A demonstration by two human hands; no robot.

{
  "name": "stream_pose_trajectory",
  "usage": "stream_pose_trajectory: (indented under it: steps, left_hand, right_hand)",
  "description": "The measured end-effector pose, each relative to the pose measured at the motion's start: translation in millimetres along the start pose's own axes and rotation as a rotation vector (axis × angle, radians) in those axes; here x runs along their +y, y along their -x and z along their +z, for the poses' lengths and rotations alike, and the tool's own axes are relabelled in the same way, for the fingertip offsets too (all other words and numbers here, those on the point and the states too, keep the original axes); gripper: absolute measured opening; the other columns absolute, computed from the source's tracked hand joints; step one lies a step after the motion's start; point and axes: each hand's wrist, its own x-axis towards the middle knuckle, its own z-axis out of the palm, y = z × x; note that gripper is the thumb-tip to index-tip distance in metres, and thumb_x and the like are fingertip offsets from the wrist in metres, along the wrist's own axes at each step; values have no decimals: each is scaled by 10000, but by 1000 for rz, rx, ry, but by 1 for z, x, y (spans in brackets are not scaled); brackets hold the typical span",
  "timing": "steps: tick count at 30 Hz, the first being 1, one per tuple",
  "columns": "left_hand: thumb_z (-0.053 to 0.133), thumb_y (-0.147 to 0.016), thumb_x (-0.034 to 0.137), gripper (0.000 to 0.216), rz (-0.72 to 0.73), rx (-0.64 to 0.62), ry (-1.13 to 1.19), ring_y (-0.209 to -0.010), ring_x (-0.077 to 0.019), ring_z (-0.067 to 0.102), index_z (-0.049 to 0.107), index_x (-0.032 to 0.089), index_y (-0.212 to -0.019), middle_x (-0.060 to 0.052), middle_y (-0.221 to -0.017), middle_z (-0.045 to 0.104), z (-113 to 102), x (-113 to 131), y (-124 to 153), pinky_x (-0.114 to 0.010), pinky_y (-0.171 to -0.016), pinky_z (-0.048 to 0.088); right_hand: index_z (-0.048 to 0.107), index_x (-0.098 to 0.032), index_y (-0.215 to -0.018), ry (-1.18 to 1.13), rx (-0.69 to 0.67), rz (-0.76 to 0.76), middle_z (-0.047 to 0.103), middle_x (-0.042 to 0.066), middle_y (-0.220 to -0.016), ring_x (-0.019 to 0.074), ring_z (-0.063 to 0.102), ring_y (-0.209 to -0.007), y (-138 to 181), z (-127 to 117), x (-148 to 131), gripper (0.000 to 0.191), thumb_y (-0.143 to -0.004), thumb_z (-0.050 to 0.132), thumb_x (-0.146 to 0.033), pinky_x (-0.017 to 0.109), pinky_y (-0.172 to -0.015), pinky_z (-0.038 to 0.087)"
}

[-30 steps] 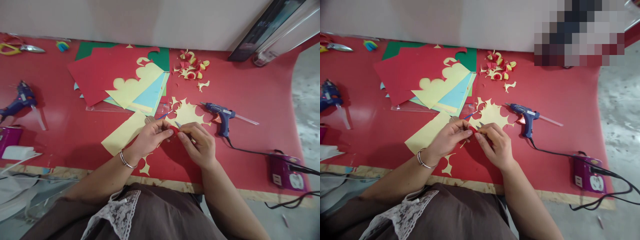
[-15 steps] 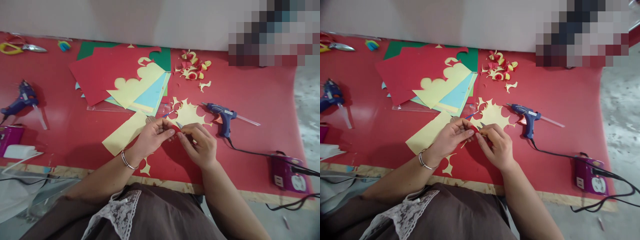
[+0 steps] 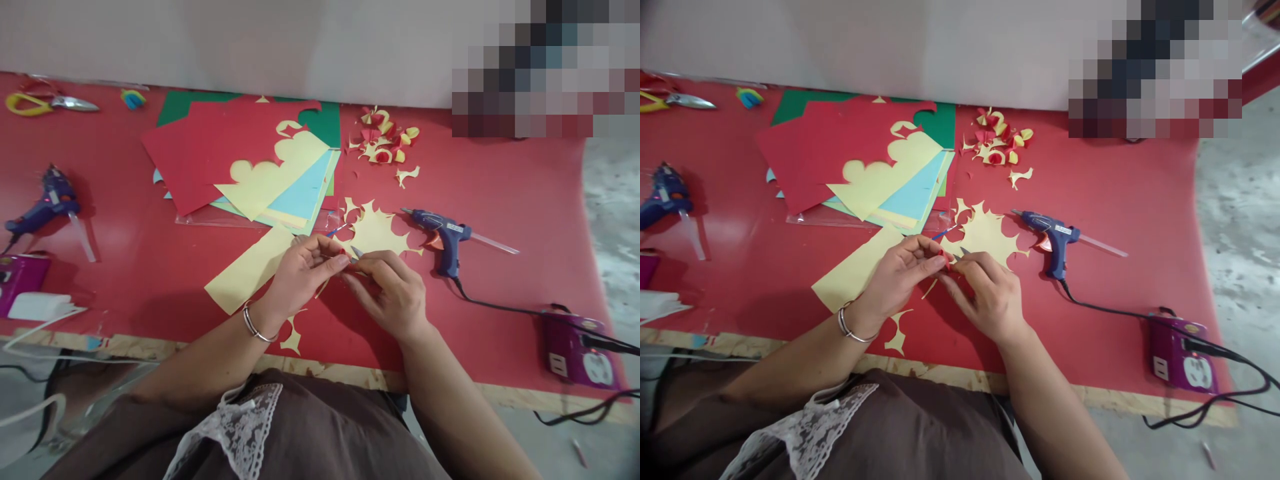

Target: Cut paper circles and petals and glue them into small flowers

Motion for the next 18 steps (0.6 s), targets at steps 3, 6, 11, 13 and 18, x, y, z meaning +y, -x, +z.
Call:
stream_pose_trajectory:
  steps: [3, 6, 11, 13, 18]
  left_hand:
    - [934, -824, 434, 367, 6, -3, 38, -901, -156, 701, 719, 172, -966, -41, -947, 752, 0, 0, -1, -293, -870, 580]
    - [950, -807, 430, 375, 7, -14, 27, -884, -146, 694, 725, 171, -958, -32, -932, 743, 0, 3, -2, -285, -863, 572]
    - [948, -804, 449, 377, -2, -43, -9, -876, -154, 680, 733, 172, -942, -35, -927, 731, 1, 5, -2, -294, -847, 569]
    - [944, -812, 452, 373, 2, -47, -15, -881, -155, 677, 735, 172, -941, -39, -935, 733, 0, 4, -2, -294, -848, 568]
    - [939, -825, 448, 362, 20, -61, -18, -884, -157, 688, 732, 179, -949, -39, -936, 744, -2, 2, -3, -292, -842, 573]
  right_hand:
    - [715, -244, -1049, -45, 6, 23, 763, 73, -963, 205, 768, -868, -1, -1, -1, 66, -1004, 762, -238, 326, -711, 628]
    - [714, -249, -1029, -77, 11, 39, 764, 69, -949, 208, 762, -861, -2, -2, -1, 48, -1007, 754, -235, 338, -719, 627]
    - [697, -245, -983, -123, 20, 67, 749, 65, -931, 197, 749, -847, -3, -2, 0, 64, -1005, 731, -196, 305, -649, 588]
    - [688, -240, -977, -140, 19, 71, 741, 66, -932, 194, 749, -847, -3, -3, 0, 81, -1001, 734, -178, 298, -647, 584]
    - [687, -231, -1010, -158, 3, 55, 737, 70, -950, 192, 752, -858, -4, -3, 0, 88, -1003, 734, -157, 296, -688, 605]
